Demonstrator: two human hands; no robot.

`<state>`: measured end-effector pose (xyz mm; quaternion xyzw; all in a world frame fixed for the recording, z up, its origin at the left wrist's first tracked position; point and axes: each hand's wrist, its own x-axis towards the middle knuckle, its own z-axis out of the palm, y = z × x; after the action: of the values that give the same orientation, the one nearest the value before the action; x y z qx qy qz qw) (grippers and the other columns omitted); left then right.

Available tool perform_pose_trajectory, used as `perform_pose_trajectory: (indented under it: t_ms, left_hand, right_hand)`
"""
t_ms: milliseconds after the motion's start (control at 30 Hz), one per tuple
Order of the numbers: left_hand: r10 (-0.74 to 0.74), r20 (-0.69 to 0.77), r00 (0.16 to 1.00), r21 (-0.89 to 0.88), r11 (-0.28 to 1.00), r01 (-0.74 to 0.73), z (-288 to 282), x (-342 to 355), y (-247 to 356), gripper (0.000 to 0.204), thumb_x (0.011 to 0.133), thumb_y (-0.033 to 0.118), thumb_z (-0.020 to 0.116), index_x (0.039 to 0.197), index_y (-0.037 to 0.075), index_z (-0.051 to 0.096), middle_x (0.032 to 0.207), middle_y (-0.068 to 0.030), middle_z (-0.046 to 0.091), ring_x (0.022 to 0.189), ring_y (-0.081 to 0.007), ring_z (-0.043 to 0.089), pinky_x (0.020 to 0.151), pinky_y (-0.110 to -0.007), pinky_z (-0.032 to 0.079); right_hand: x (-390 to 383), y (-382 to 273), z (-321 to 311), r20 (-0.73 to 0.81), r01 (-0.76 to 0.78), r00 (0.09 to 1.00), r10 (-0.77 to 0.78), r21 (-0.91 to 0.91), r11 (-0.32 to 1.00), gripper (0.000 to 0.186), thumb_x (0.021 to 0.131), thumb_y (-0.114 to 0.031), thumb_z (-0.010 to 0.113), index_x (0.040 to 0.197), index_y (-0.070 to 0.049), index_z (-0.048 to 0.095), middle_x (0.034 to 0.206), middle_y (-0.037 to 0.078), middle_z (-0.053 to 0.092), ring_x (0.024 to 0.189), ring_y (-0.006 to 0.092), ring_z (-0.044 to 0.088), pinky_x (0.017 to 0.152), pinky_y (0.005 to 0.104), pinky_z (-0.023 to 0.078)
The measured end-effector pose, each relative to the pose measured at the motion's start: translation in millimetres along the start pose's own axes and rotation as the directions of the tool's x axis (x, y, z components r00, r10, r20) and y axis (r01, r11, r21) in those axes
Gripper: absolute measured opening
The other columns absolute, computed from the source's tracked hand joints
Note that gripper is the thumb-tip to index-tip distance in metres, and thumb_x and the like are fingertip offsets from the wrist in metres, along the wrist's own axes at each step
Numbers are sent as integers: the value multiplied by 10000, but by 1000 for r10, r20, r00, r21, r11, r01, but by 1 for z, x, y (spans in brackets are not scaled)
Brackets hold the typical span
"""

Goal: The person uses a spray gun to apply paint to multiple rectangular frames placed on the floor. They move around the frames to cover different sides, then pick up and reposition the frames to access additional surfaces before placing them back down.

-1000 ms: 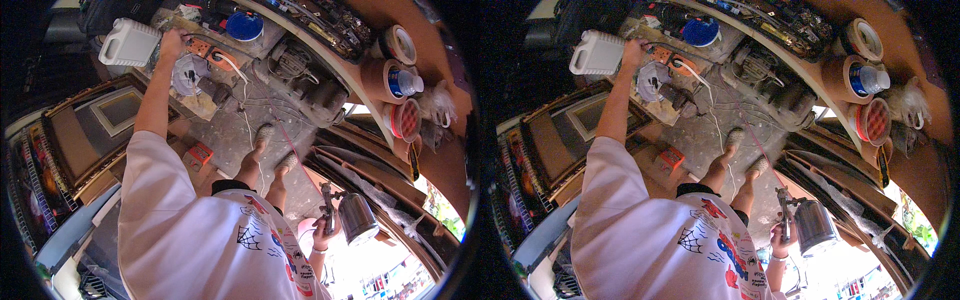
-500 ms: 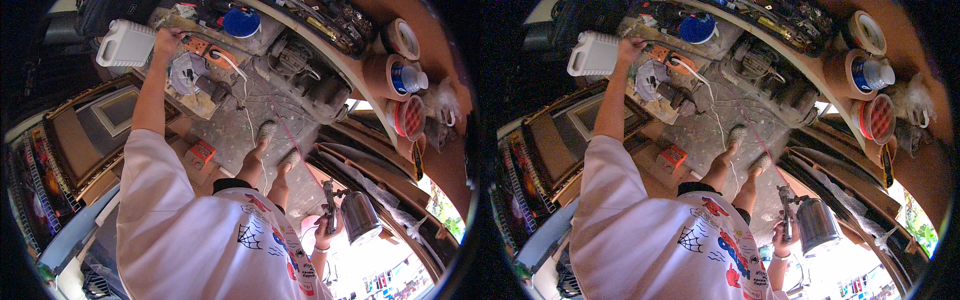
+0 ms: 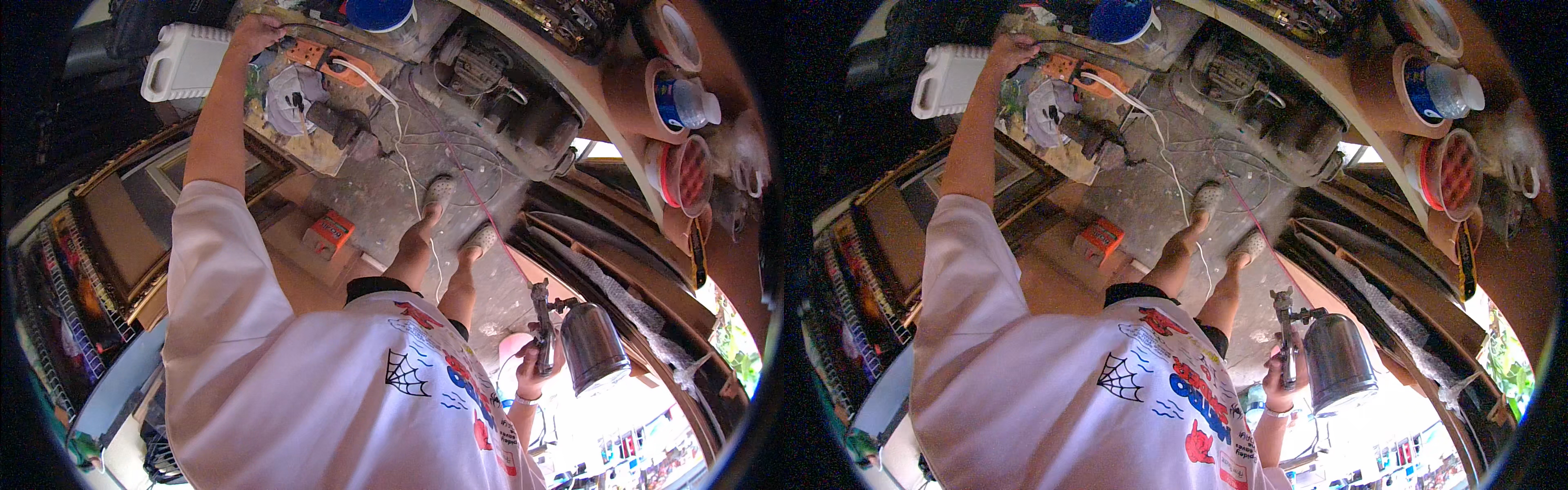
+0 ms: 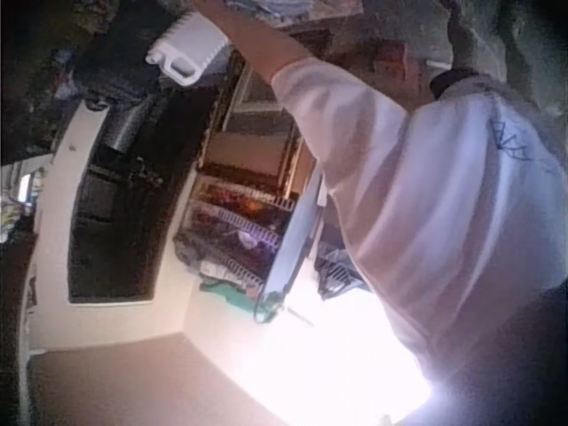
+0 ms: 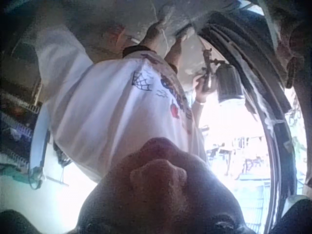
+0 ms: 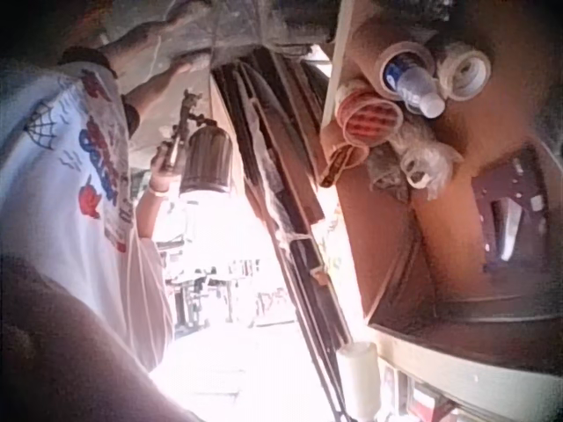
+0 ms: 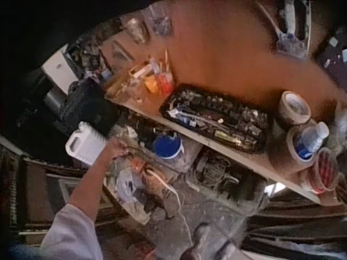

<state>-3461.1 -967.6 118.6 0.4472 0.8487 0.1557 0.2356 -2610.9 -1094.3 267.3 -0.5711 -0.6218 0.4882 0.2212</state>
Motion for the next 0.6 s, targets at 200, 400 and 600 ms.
perform_pose_trajectory:
  t_ms: [200, 400, 600]
  left_hand:
    - [141, -247, 959, 60, 990, -130, 9, -25, -2, 335, 811, 297, 865, 1035, 60, 792, 911, -112, 785, 824, -183, 744, 765, -351, 577]
    - [183, -389, 903, 39, 982, -182, 18, -51, 10, 278, 815, 269, 852, 993, 63, 797, 893, -119, 783, 814, -212, 757, 769, -356, 577]
    - [82, -504, 860, 61, 996, -59, 37, -85, 67, 229, 823, 227, 832, 976, 61, 796, 882, -138, 776, 823, -256, 764, 762, -362, 582]
  right_hand:
    - [2, 0, 2, 4, -11, 1000, 11, 27, 1000, 771, 978, -541, 628, 1386, 106, 534, 1062, 148, 736, 590, 77, 584, 521, 219, 474]
    - [3, 2, 7, -5, -8, 1000, 8, 26, 1000, 776, 977, -545, 631, 1389, 105, 533, 1049, 144, 735, 609, 85, 592, 530, 224, 479]
    - [4, 2, 9, 62, -14, 998, 13, 4, 1000, 781, 984, -544, 621, 1400, 110, 520, 1045, 155, 735, 618, 88, 597, 536, 226, 479]
